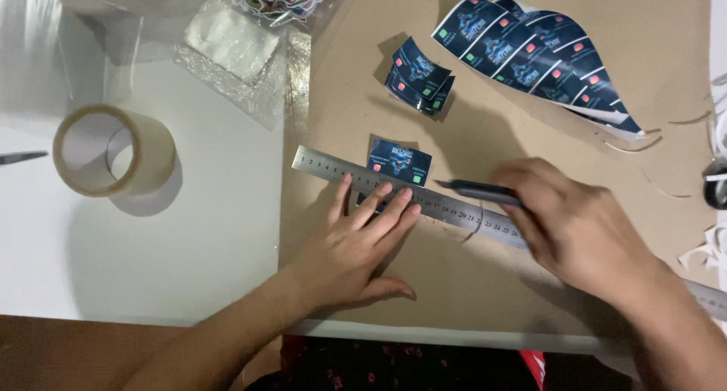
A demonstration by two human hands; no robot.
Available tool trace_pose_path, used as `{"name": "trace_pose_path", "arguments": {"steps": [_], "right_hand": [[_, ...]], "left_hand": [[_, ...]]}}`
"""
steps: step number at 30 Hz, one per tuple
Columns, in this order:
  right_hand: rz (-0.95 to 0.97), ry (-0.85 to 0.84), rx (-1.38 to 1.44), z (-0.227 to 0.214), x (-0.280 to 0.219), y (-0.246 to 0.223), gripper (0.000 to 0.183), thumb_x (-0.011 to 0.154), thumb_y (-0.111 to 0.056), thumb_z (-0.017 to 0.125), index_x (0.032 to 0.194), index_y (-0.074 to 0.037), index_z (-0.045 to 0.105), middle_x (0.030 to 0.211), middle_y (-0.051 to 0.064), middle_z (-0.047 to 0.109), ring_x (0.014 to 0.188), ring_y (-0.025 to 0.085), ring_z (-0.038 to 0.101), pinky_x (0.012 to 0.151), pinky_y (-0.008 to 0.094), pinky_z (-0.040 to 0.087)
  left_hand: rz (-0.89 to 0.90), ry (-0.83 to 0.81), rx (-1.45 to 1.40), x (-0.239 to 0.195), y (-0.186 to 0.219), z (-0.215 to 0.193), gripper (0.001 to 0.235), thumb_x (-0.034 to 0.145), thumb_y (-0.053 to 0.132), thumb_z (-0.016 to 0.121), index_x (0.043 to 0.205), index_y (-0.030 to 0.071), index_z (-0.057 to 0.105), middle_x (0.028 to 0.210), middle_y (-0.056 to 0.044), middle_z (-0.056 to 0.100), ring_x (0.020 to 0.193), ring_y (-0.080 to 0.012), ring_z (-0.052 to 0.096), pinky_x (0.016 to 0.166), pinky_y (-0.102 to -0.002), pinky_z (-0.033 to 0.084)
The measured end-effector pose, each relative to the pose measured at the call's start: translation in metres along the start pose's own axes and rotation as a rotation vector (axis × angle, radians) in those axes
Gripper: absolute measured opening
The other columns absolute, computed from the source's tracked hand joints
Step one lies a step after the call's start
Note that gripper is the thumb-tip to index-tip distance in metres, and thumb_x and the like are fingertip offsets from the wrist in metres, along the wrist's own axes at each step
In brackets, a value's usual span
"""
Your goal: The person uses a metal ruler and a utility knife to cut a sheet of printed stickers into individual pieces on a work surface. The person repeatedly aligns the ruler, scores the sticker sheet, and separates the cut pieces, placing them aside.
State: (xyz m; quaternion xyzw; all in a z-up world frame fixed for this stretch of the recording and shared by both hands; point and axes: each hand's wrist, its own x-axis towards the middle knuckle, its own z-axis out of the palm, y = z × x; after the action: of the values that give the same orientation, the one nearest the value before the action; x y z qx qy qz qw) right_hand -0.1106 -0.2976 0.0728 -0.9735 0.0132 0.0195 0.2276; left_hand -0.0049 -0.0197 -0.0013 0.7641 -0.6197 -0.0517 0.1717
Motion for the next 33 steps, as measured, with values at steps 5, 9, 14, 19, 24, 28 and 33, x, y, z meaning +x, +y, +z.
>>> {"name": "trace_pose_path", "arguments": {"steps": [5,9,14,19,24,28,33], "right_hand": [[-0.060,0.110,0.162,0.032,0.088,-0.001,0.034,0.083,-0.037,0.086,0.091,-0.010,0.069,0.073,0.004,0.066,0.053,0.017,0.056,0.054,0.035,0.046],[0.185,-0.178,0.119,0.032,0.115,-0.015,0.036,0.084,-0.042,0.079,0.101,-0.011,0.078,0.086,0.004,0.078,0.064,0.022,0.071,0.065,0.039,0.056],[0.400,-0.339,0.200,0.022,0.129,-0.024,0.019,0.080,-0.028,0.084,0.097,-0.020,0.084,0.080,0.002,0.081,0.052,0.018,0.058,0.055,0.034,0.043],[0.329,-0.290,0.214,0.031,0.125,-0.018,0.016,0.079,-0.025,0.084,0.094,-0.018,0.084,0.087,0.001,0.082,0.068,0.018,0.073,0.063,0.036,0.051],[0.354,-0.308,0.192,0.032,0.124,-0.021,0.022,0.081,-0.024,0.082,0.100,-0.014,0.081,0.090,0.002,0.082,0.053,0.019,0.069,0.056,0.036,0.057],[0.300,-0.301,0.185,0.032,0.125,-0.018,0.022,0.079,-0.024,0.083,0.099,-0.015,0.082,0.090,0.002,0.081,0.068,0.020,0.074,0.064,0.039,0.057],[0.299,-0.319,0.204,0.033,0.126,-0.016,0.018,0.079,-0.025,0.083,0.095,-0.016,0.082,0.088,0.000,0.082,0.067,0.017,0.076,0.064,0.036,0.060]], "left_hand": [[-0.009,-0.008,0.105,0.005,0.003,-0.001,0.098,0.086,0.083,0.041,0.154,0.013,0.037,0.155,-0.015,0.044,0.142,-0.0390,0.043,0.109,-0.076,0.025],[-0.035,-0.033,0.109,0.002,0.005,0.003,0.095,0.089,0.081,0.039,0.156,0.014,0.035,0.159,-0.017,0.038,0.144,-0.0389,0.039,0.109,-0.075,0.025],[-0.065,0.015,0.156,0.000,0.005,0.009,0.098,0.085,0.085,0.052,0.154,0.016,0.040,0.158,-0.013,0.041,0.143,-0.0355,0.041,0.106,-0.076,0.030],[-0.088,0.006,0.155,0.001,0.006,0.013,0.093,0.087,0.079,0.055,0.155,0.017,0.040,0.159,-0.012,0.039,0.144,-0.0353,0.039,0.105,-0.076,0.030],[-0.122,-0.008,0.180,0.004,0.010,0.012,0.090,0.088,0.075,0.052,0.156,0.018,0.038,0.160,-0.011,0.037,0.145,-0.0347,0.033,0.107,-0.076,0.029],[-0.129,-0.013,0.160,0.004,0.010,0.012,0.089,0.089,0.073,0.052,0.157,0.017,0.036,0.160,-0.012,0.037,0.145,-0.0355,0.035,0.107,-0.076,0.029],[-0.095,-0.014,0.076,0.004,0.005,0.010,0.086,0.088,0.068,0.056,0.154,0.014,0.041,0.159,-0.016,0.038,0.144,-0.0379,0.037,0.105,-0.078,0.027]]}}
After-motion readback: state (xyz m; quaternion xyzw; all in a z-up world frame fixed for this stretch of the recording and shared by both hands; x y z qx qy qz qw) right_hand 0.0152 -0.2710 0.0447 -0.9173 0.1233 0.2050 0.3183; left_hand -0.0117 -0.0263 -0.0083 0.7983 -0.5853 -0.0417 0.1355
